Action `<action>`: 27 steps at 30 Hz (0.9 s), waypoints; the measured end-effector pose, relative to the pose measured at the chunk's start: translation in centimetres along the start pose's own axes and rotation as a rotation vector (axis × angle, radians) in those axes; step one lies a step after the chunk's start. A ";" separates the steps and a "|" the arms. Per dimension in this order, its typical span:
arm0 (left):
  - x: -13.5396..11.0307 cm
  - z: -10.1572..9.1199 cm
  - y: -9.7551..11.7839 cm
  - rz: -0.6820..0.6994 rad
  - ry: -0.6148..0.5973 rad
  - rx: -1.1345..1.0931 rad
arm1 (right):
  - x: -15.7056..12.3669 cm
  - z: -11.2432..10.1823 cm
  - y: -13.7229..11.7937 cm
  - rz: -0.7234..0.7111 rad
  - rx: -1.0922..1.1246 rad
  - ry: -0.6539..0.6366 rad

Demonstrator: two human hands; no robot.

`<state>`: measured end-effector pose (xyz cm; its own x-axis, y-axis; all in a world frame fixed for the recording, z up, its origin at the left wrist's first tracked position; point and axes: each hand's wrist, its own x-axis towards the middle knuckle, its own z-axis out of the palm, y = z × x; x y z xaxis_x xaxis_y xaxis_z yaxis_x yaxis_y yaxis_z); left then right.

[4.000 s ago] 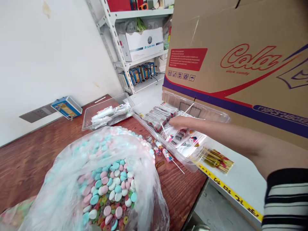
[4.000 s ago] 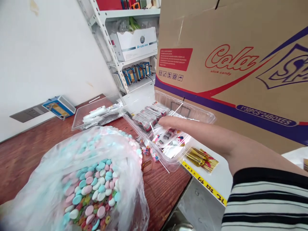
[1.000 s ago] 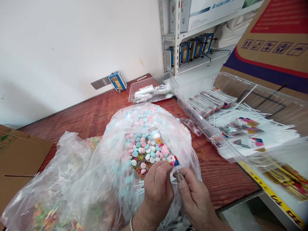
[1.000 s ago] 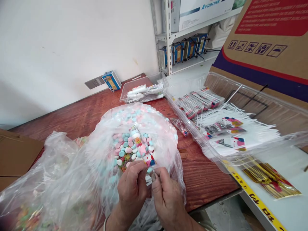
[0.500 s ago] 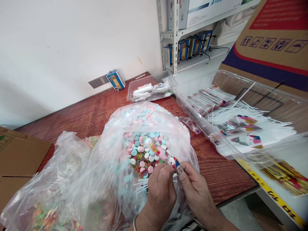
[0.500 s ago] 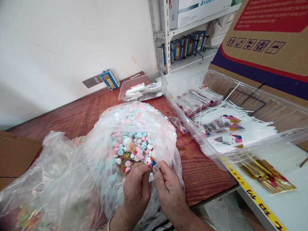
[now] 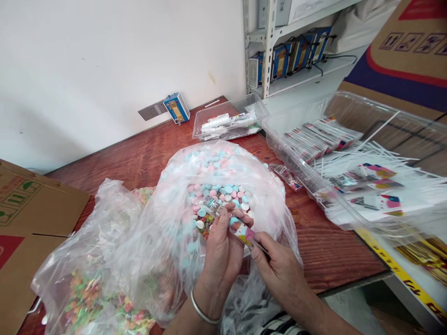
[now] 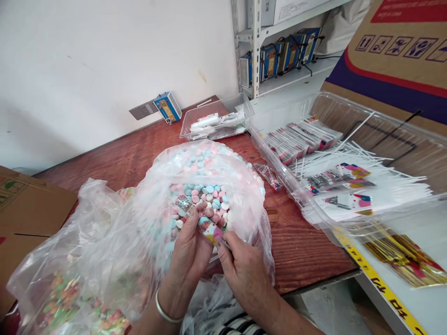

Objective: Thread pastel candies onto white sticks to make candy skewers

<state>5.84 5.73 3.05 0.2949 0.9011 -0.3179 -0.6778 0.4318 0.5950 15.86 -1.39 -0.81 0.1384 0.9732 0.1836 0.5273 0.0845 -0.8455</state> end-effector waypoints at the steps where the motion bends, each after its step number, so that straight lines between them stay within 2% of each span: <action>1: -0.1 0.0 -0.3 -0.006 0.001 0.011 | 0.1 0.0 0.0 0.014 -0.021 -0.004; 4: -0.5 0.2 -1.3 -0.009 -0.003 0.040 | 0.3 0.0 0.3 0.078 -0.009 -0.021; 7: -0.9 0.4 -2.3 -0.024 0.003 0.052 | 0.6 0.3 0.8 0.171 0.096 -0.065; 13: -1.2 0.2 -3.8 0.019 0.150 0.099 | 1.6 1.1 1.1 0.285 0.334 -0.100; 19: -0.3 -0.3 -2.8 0.035 0.151 0.014 | 2.2 1.1 1.2 0.255 0.588 -0.115; 22: 0.1 -0.8 -2.1 0.028 0.139 0.007 | 2.1 0.7 0.9 0.232 0.545 -0.125; 27: 1.1 -1.7 -1.0 -0.081 0.131 -0.036 | 1.2 -0.2 0.0 0.211 0.431 -0.277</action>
<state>5.74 6.20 0.84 0.2603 0.8496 -0.4588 -0.6798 0.4987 0.5377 16.19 -0.24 -0.54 -0.0522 0.9934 -0.1017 0.1134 -0.0953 -0.9890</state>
